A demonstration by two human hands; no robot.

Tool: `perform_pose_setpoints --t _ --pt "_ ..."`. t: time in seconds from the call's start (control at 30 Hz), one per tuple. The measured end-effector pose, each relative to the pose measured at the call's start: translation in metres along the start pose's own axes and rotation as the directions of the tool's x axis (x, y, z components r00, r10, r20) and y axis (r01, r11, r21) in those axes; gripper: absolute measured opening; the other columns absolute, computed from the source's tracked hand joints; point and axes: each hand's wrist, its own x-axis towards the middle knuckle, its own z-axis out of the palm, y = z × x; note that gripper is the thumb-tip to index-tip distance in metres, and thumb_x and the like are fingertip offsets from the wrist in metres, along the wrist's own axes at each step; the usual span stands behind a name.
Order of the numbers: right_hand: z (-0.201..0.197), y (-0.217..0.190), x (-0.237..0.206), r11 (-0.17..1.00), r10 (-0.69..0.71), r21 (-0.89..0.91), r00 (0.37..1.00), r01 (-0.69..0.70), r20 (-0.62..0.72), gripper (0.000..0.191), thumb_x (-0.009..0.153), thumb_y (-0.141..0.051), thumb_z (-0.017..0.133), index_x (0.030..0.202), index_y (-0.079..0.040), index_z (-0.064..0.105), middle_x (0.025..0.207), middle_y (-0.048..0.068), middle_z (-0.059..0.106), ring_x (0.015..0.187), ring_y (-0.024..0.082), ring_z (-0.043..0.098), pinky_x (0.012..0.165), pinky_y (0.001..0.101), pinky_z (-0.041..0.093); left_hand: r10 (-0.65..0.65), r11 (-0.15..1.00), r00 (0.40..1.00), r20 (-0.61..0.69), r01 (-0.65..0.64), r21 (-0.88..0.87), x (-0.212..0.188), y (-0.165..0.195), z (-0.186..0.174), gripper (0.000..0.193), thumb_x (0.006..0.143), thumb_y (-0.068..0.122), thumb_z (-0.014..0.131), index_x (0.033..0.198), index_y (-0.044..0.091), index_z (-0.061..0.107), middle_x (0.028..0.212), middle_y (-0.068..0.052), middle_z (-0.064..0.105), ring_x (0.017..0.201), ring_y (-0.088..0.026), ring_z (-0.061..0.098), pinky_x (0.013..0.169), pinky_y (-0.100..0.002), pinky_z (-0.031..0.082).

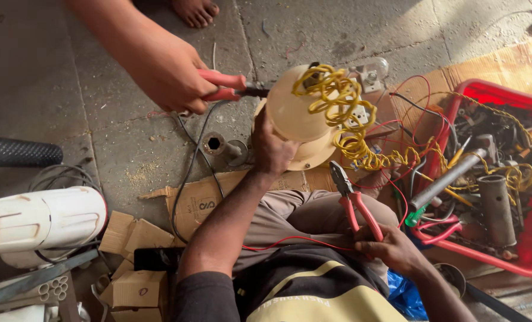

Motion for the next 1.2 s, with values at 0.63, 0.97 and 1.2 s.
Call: perform_pose_setpoints --t 0.63,0.97,1.2 --pt "0.019 -0.056 -0.02 0.937 -0.174 0.32 0.982 0.142 0.073 0.052 0.083 -0.02 0.077 0.128 0.004 0.067 0.122 0.01 0.07 0.117 0.02 0.061 0.102 0.0356 0.044 0.084 0.996 0.996 0.041 -0.084 0.01 -0.001 -0.02 0.005 0.049 0.073 0.014 0.085 0.117 0.007 0.065 0.118 -0.015 0.068 0.114 -0.037 0.062 0.101 -0.046 0.05" --pt "0.039 -0.093 -0.02 0.869 -0.259 0.467 0.954 0.162 0.152 0.053 0.086 -0.011 0.075 0.132 0.009 0.061 0.122 0.013 0.068 0.115 0.022 0.063 0.099 0.037 0.048 -0.023 0.986 0.995 0.1 0.04 -0.164 0.017 -0.01 0.006 0.047 0.067 0.01 0.089 0.107 0.006 0.066 0.101 -0.012 0.075 0.097 -0.032 0.074 0.089 -0.041 0.058" --pt "0.048 -0.118 -0.018 0.791 -0.324 0.595 0.922 0.141 0.213 0.051 0.084 0.001 0.071 0.133 0.009 0.056 0.124 0.02 0.066 0.119 0.027 0.063 0.102 0.0417 0.05 -0.064 0.992 0.99 0.125 0.076 -0.101 0.017 -0.016 0.004 0.043 0.067 0.005 0.08 0.108 0.004 0.066 0.102 -0.013 0.075 0.099 -0.031 0.075 0.091 -0.039 0.06"
